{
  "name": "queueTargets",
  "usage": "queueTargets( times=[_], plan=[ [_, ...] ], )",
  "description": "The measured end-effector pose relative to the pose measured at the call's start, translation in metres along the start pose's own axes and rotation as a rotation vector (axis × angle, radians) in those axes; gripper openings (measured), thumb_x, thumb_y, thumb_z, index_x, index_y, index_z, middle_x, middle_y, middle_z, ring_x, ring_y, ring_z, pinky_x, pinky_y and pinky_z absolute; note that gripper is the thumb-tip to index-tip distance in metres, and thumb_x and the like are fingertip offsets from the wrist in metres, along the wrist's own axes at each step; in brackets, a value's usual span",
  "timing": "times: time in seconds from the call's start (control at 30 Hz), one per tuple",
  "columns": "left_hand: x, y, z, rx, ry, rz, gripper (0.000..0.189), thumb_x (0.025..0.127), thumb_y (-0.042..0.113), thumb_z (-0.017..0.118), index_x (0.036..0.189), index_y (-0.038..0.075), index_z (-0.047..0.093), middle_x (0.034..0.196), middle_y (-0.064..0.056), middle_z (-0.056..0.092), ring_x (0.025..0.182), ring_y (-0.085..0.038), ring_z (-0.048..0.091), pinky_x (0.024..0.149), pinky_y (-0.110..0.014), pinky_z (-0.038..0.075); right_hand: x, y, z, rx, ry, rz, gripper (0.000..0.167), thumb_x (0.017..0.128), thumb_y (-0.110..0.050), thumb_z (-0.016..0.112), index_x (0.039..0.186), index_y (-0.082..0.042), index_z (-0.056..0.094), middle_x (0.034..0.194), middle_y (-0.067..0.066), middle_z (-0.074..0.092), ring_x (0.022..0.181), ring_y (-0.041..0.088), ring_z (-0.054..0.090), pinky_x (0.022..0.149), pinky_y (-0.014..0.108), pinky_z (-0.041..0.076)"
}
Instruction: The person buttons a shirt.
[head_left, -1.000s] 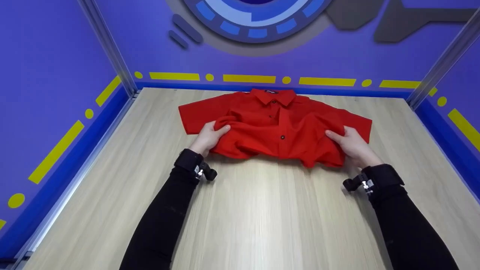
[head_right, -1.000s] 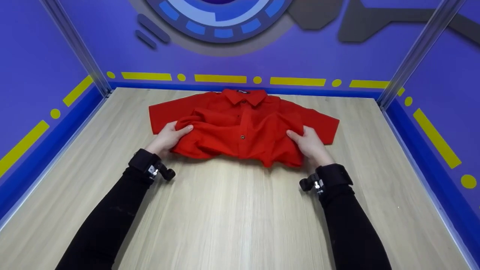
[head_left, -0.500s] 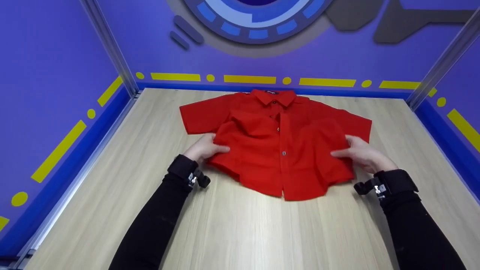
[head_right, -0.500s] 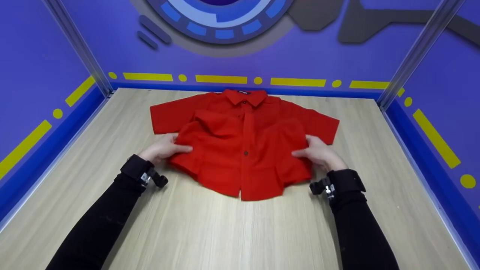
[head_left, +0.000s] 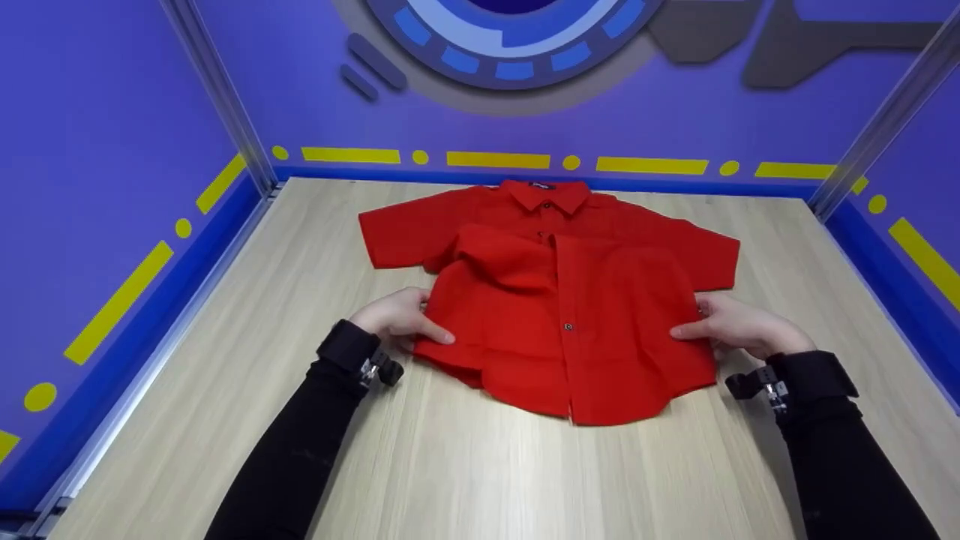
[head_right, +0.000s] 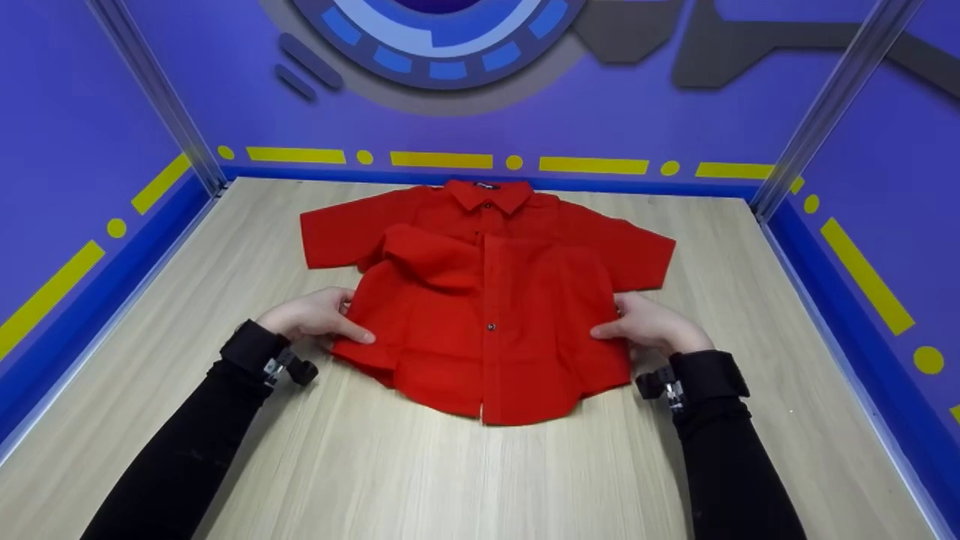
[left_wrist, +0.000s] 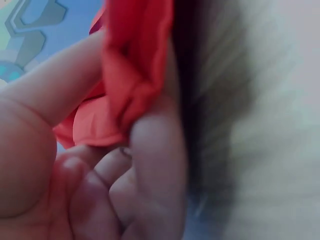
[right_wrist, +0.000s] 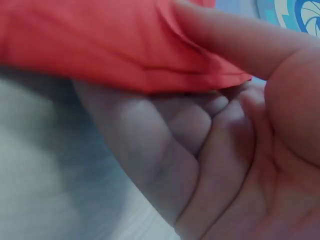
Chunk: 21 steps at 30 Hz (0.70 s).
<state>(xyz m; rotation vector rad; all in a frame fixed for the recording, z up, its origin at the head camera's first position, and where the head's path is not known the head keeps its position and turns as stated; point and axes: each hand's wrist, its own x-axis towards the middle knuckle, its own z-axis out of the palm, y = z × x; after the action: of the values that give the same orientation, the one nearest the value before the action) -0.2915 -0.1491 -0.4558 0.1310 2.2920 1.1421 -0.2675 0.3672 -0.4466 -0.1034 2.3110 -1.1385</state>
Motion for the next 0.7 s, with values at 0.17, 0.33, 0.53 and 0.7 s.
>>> queueTargets(
  times=[0.17, 0.33, 0.53, 0.7],
  plan=[
    [-0.011, -0.002, -0.003, 0.13, -0.099, -0.013, 0.068, 0.062, 0.031, 0.092, 0.115, 0.013, 0.053, 0.099, -0.007, 0.06, 0.052, -0.017, 0.057, 0.052, -0.029, 0.054, -0.006, 0.007, 0.001, -0.021, -0.113, -0.021, 0.049, 0.084, -0.024, 0.076, 0.118, 0.001, 0.052, 0.096, 0.01, 0.066, 0.074, 0.019, 0.063, 0.06, 0.029, 0.053],
    [-0.019, -0.003, -0.004, 0.154, -0.168, 0.008, 0.055, 0.067, 0.048, 0.086, 0.099, 0.014, 0.056, 0.073, -0.005, 0.056, 0.053, -0.017, 0.053, 0.051, -0.028, 0.051, -0.007, 0.007, -0.001, 0.029, -0.139, -0.004, 0.046, 0.091, -0.034, 0.067, 0.12, -0.002, 0.054, 0.102, 0.011, 0.068, 0.083, 0.019, 0.066, 0.066, 0.033, 0.054],
    [-0.008, -0.003, -0.004, -0.128, -0.034, 0.133, 0.037, 0.089, 0.042, 0.068, 0.079, 0.009, 0.053, 0.059, 0.0, 0.04, 0.053, -0.016, 0.04, 0.05, -0.028, 0.045, 0.004, 0.009, 0.001, 0.163, 0.057, -0.079, 0.047, 0.095, -0.044, 0.057, 0.103, 0.002, 0.054, 0.069, 0.003, 0.052, 0.058, 0.016, 0.049, 0.051, 0.033, 0.047],
    [-0.005, -0.005, -0.006, -0.125, -0.134, 0.091, 0.038, 0.086, 0.038, 0.073, 0.073, 0.01, 0.051, 0.061, -0.002, 0.043, 0.052, -0.015, 0.047, 0.05, -0.027, 0.049, 0.003, 0.008, -0.001, 0.164, -0.001, -0.081, 0.042, 0.096, -0.041, 0.058, 0.113, -0.003, 0.062, 0.073, -0.001, 0.059, 0.063, 0.015, 0.056, 0.056, 0.033, 0.051]
  ],
)
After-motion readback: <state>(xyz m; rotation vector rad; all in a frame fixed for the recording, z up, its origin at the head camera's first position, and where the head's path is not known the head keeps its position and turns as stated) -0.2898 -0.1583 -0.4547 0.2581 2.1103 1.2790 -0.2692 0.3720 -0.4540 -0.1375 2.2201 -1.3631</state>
